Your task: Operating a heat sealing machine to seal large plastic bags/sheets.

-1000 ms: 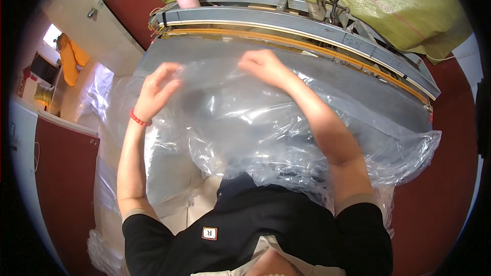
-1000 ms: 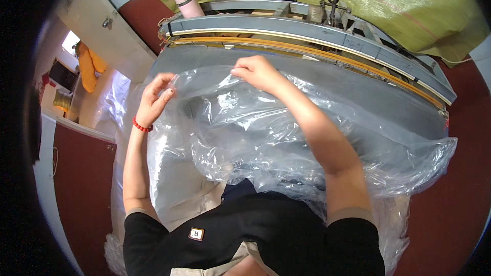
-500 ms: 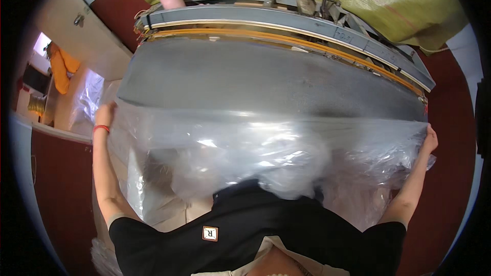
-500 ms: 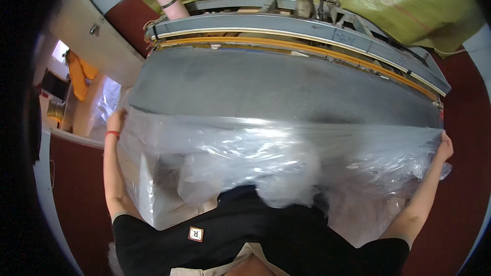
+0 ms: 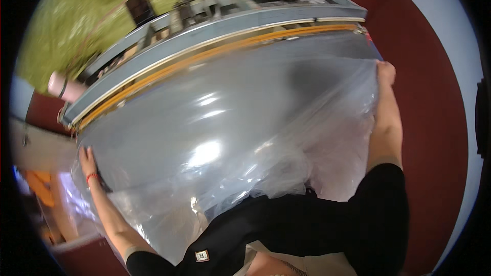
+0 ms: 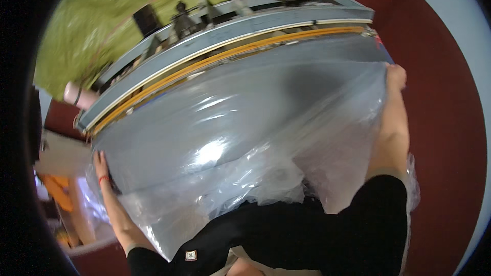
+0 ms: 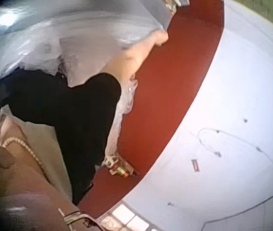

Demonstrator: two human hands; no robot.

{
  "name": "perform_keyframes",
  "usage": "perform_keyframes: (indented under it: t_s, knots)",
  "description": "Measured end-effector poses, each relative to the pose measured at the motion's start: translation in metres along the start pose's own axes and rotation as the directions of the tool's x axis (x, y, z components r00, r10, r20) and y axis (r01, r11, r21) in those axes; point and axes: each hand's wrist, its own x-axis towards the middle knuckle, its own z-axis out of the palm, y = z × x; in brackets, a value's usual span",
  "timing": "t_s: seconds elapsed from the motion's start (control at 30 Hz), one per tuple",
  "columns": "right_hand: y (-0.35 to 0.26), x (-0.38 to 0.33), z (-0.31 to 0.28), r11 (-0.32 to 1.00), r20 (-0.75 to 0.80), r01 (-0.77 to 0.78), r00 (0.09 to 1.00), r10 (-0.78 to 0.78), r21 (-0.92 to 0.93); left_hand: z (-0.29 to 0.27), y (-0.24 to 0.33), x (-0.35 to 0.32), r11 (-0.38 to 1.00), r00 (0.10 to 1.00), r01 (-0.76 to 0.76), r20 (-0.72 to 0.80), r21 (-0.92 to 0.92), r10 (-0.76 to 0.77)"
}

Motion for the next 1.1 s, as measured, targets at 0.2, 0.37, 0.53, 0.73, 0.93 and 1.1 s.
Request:
perform_keyframes:
  t_s: [0.2, 0.37, 0.53, 0.73, 0.93, 1.1]
  knots:
    - [-0.030, -0.023, -0.004, 0.981, -0.072, 0.082, 0.993, -0.096, -0.173, -0.001, -0.010, 0.016, 0.908, 0.948, 0.317, -0.075, 0.273, -0.309]
    - [-0.038, -0.012, 0.018, 0.985, -0.025, 0.111, 0.993, -0.115, -0.129, -0.015, 0.155, -0.008, 0.937, 0.931, -0.241, -0.332, -0.255, 0.149]
    - [-0.007, -0.001, 0.016, 0.991, -0.060, 0.054, 0.996, -0.062, -0.125, -0.007, 0.499, -0.155, 0.552, 0.668, -0.067, 0.373, -0.831, 0.643]
    - [-0.019, -0.003, 0.028, 0.994, -0.092, 0.081, 0.992, -0.088, -0.071, 0.064, 0.677, -0.267, 0.332, 0.221, -0.536, 0.250, -0.776, 0.943]
    - [-0.028, -0.012, 0.016, 0.988, -0.103, 0.110, 0.987, -0.122, -0.109, 0.093, 0.738, -0.275, 0.478, 0.279, -0.119, 0.433, -0.870, 0.857]
    - [-0.020, -0.012, 0.019, 0.967, -0.156, 0.175, 0.966, -0.204, -0.183, 0.022, 0.688, -0.259, 0.348, -0.127, 0.729, 0.383, -0.589, 0.915]
